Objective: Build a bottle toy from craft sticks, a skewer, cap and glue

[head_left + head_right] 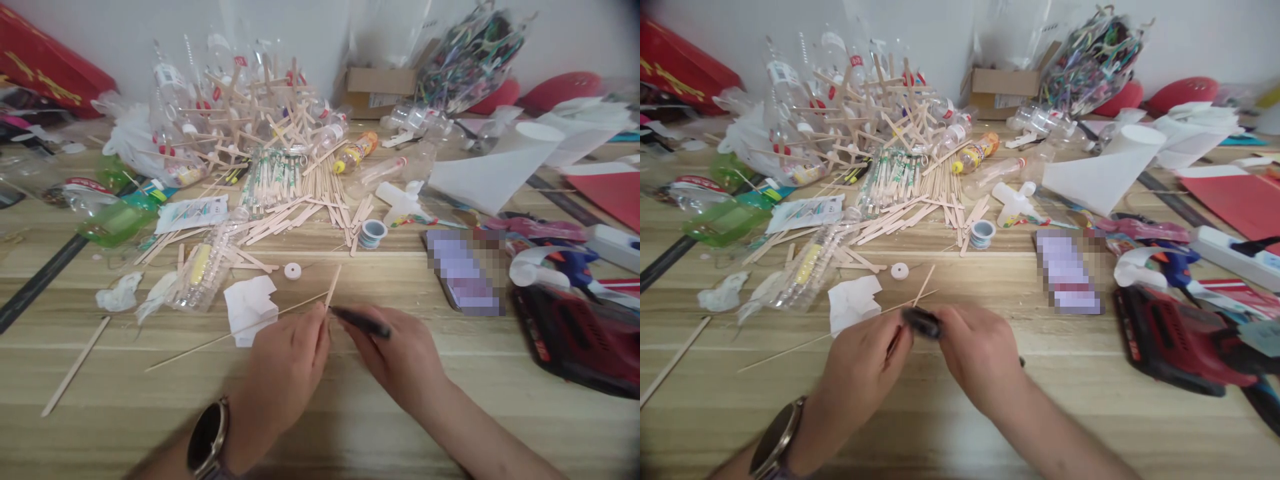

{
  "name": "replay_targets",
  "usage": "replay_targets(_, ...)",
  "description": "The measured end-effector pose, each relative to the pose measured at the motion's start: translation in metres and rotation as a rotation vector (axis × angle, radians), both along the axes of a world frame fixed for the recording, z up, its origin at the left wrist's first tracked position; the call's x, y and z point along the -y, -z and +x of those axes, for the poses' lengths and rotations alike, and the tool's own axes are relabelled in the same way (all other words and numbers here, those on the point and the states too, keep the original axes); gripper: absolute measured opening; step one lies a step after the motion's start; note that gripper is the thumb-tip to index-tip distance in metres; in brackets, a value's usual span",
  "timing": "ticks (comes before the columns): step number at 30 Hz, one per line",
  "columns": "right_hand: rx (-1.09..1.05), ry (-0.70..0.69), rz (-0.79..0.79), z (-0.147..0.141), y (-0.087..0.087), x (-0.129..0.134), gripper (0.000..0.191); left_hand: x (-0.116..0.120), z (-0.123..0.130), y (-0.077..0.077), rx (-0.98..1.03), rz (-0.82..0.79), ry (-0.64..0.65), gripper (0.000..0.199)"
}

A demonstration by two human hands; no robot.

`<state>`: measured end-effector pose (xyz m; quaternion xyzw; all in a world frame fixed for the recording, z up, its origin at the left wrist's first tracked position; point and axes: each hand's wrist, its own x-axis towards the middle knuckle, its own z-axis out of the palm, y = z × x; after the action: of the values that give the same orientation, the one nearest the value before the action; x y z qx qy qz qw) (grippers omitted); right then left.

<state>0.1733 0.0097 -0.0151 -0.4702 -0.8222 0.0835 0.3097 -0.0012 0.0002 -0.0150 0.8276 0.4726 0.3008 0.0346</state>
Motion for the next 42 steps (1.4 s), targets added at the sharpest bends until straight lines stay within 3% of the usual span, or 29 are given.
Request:
replay_targets(4,-0.529,-0.015,-0.736,-0.009,-0.006,0.004,0.025,-0.001,0.002,-0.001,-0.04,0.095,0.02,0.023)
replay_targets(6,-0.61,-0.044,-0.853,-0.01,-0.008,0.005,0.026,-0.001,0.002,-0.001,-0.017,0.092,0.016,0.022)
replay_targets(8,-0.459,-0.015,-0.606,-0.008,-0.008,0.005,0.024,0.0,0.001,0.0,0.026,0.07,0.013,0.021)
replay_targets(11,0.014,-0.017,0.097,-0.001,-0.004,0.002,0.024,0.001,-0.001,-0.002,0.097,-0.004,0.017,0.02)
replay_targets(13,0.209,-0.063,0.369,0.001,-0.002,0.0,0.028,0.001,-0.002,-0.003,0.123,-0.052,0.02,0.019)
replay_targets(15,0.163,-0.061,0.321,-0.001,-0.003,-0.002,0.026,0.002,-0.002,-0.004,0.11,-0.049,0.007,0.02)
replay_targets(16,0.061,-0.048,0.178,-0.003,-0.004,-0.002,0.024,0.002,-0.002,-0.004,0.097,-0.027,0.0,0.02)
replay_targets(19,-0.319,-0.057,-0.443,-0.012,-0.01,-0.001,0.025,0.0,-0.002,-0.004,0.075,0.052,0.003,0.021)
replay_targets(21,-0.43,-0.092,-0.649,-0.014,-0.012,0.0,0.025,-0.001,-0.002,-0.004,0.083,0.061,0.011,0.02)
replay_targets(23,-0.341,-0.078,-0.452,-0.012,-0.011,0.0,0.022,-0.001,-0.002,-0.004,0.089,0.02,0.01,0.02)
replay_targets(26,0.037,-0.066,0.158,-0.003,-0.004,-0.003,0.02,0.0,-0.004,-0.004,0.099,-0.033,-0.005,0.023)
replay_targets(28,0.217,-0.092,0.385,0.001,0.0,-0.005,0.024,0.0,-0.004,-0.003,0.104,-0.04,-0.016,0.024)
replay_targets(30,0.198,-0.089,0.366,0.0,0.001,-0.006,0.025,0.0,-0.004,-0.002,0.089,-0.038,-0.02,0.024)
replay_targets(31,0.115,-0.076,0.257,-0.002,0.001,-0.006,0.023,-0.001,-0.003,-0.002,0.072,-0.03,-0.017,0.024)
replay_targets(35,-0.409,-0.075,-0.538,-0.014,-0.005,-0.001,0.023,-0.003,0.0,-0.002,0.023,0.068,0.022,0.023)
replay_targets(37,-0.502,-0.089,-0.716,-0.015,-0.006,0.002,0.026,-0.002,0.001,-0.003,0.032,0.077,0.038,0.022)
replay_targets(39,-0.393,-0.051,-0.513,-0.011,-0.006,0.002,0.027,-0.002,0.001,-0.005,0.051,0.039,0.04,0.021)
replay_targets(42,-0.055,-0.035,0.083,-0.001,-0.002,-0.001,0.024,-0.001,0.0,-0.006,0.072,0.007,0.028,0.022)
